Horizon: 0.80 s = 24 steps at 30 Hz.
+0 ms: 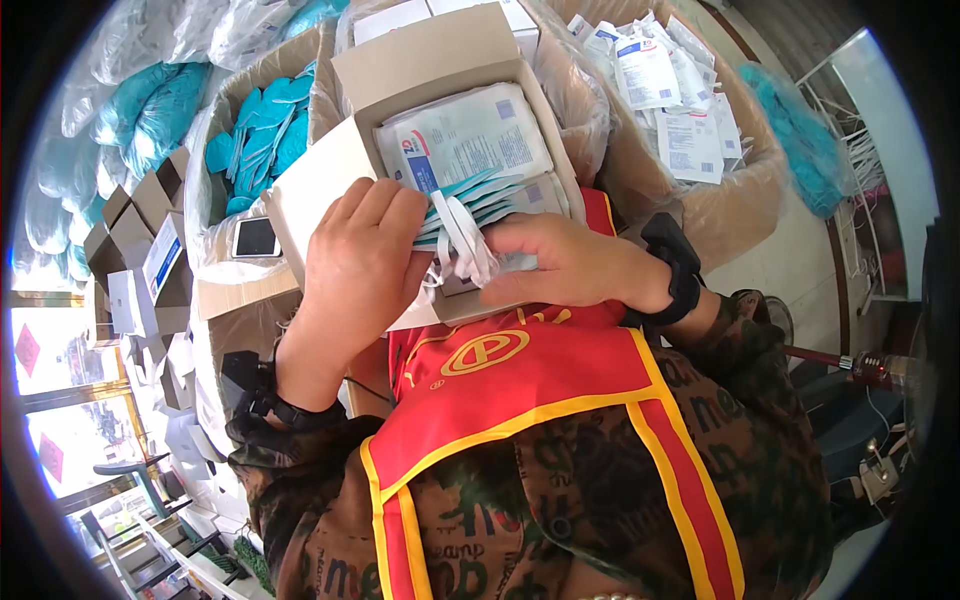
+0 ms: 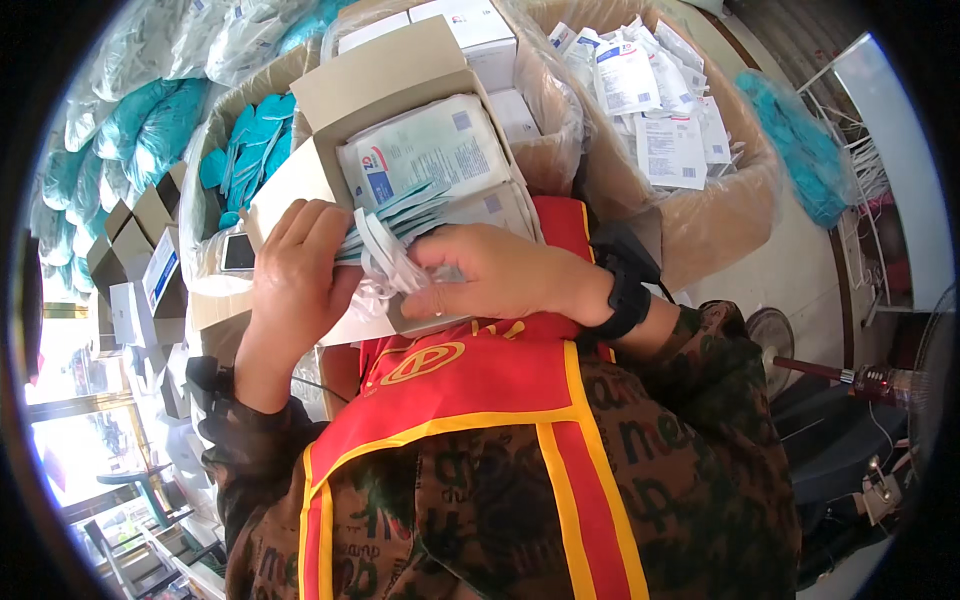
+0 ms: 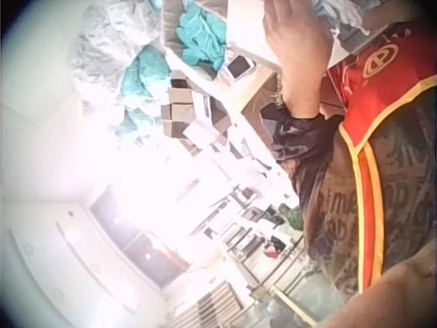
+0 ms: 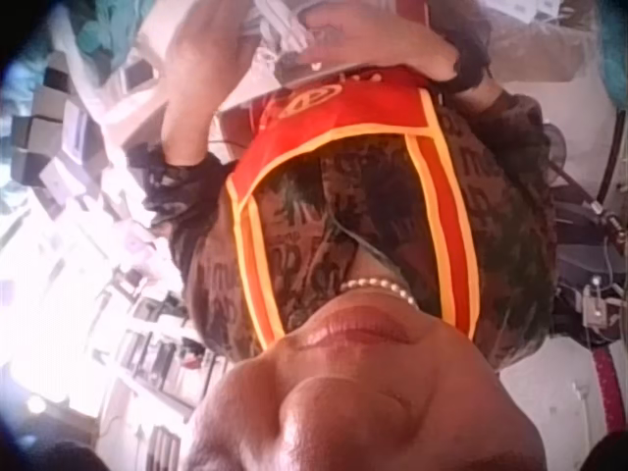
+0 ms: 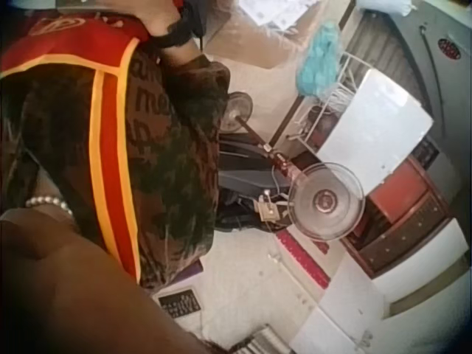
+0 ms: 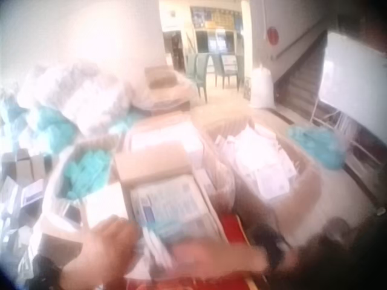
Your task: The recorder is grouping teal-colored masks and placing them into cardboard boxes alongside individually wrapped white masks.
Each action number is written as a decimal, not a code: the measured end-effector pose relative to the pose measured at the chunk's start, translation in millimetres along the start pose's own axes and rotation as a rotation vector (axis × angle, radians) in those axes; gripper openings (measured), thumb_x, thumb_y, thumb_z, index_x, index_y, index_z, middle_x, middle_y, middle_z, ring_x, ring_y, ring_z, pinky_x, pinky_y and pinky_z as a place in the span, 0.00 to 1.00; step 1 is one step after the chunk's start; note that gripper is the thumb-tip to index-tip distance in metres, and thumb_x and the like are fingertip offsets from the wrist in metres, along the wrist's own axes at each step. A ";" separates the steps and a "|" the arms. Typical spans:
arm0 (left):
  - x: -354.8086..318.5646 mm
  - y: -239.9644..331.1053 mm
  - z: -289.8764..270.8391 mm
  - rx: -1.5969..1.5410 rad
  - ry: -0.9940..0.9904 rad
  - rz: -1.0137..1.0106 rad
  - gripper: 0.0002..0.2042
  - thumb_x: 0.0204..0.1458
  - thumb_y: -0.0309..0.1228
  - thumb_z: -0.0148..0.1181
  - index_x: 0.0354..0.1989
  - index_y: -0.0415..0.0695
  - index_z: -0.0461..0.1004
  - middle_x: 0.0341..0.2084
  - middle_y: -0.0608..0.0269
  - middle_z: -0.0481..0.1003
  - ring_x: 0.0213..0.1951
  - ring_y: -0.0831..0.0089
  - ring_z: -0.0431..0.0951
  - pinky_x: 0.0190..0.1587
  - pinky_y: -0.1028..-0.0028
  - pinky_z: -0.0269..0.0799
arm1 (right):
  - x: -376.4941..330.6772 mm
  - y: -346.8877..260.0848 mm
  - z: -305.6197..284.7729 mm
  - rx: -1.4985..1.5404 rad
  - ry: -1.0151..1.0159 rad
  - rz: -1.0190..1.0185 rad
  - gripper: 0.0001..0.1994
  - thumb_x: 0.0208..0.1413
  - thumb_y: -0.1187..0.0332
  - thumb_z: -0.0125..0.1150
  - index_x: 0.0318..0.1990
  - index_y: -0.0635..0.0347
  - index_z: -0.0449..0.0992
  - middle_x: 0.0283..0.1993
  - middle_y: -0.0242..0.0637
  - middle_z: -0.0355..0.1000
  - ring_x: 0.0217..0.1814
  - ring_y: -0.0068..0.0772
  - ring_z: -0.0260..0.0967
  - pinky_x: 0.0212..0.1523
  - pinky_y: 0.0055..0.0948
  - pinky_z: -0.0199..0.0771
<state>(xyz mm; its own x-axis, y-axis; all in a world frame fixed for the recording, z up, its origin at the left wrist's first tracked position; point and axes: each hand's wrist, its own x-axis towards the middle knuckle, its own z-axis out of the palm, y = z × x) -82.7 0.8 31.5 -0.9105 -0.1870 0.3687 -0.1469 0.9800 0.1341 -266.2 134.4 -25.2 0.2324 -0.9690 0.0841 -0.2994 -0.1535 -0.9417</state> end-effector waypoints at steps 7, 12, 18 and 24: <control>-24.1 -4.5 10.5 -0.281 -0.160 -0.137 0.19 0.33 0.25 0.65 0.37 0.39 0.69 0.33 0.51 0.71 0.39 0.50 0.72 0.41 0.60 0.70 | -18.8 -35.3 -15.2 -0.201 0.191 -0.102 0.07 0.57 0.68 0.59 0.35 0.64 0.76 0.32 0.41 0.70 0.37 0.36 0.69 0.42 0.27 0.67; -36.4 24.7 51.1 -0.681 -0.275 -0.161 0.21 0.35 0.27 0.67 0.41 0.39 0.71 0.35 0.49 0.73 0.40 0.48 0.73 0.42 0.60 0.71 | -2.0 -41.4 0.1 0.021 0.096 -0.324 0.05 0.58 0.72 0.58 0.35 0.65 0.75 0.40 0.38 0.69 0.43 0.34 0.68 0.49 0.30 0.66; -33.7 31.3 29.6 -0.723 -0.196 -0.059 0.17 0.33 0.30 0.67 0.34 0.43 0.72 0.28 0.56 0.73 0.33 0.53 0.75 0.35 0.60 0.72 | -0.8 -65.4 -4.2 0.486 -0.401 -0.046 0.08 0.62 0.68 0.55 0.32 0.60 0.72 0.32 0.33 0.71 0.38 0.31 0.70 0.58 0.42 0.64; -23.6 38.4 -50.2 -0.330 -0.341 0.333 0.11 0.31 0.31 0.62 0.21 0.47 0.64 0.18 0.66 0.62 0.23 0.67 0.70 0.23 0.67 0.68 | -41.0 -89.5 -4.7 0.379 -0.281 -0.421 0.13 0.62 0.64 0.56 0.29 0.61 0.65 0.27 0.37 0.65 0.26 0.31 0.66 0.30 0.31 0.64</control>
<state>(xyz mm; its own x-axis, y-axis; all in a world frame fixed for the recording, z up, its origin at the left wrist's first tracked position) -47.5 39.4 74.1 -0.9681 0.2139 0.1306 0.2474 0.8989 0.3617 -253.3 186.9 57.2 0.5087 -0.7446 0.4321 0.2069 -0.3814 -0.9010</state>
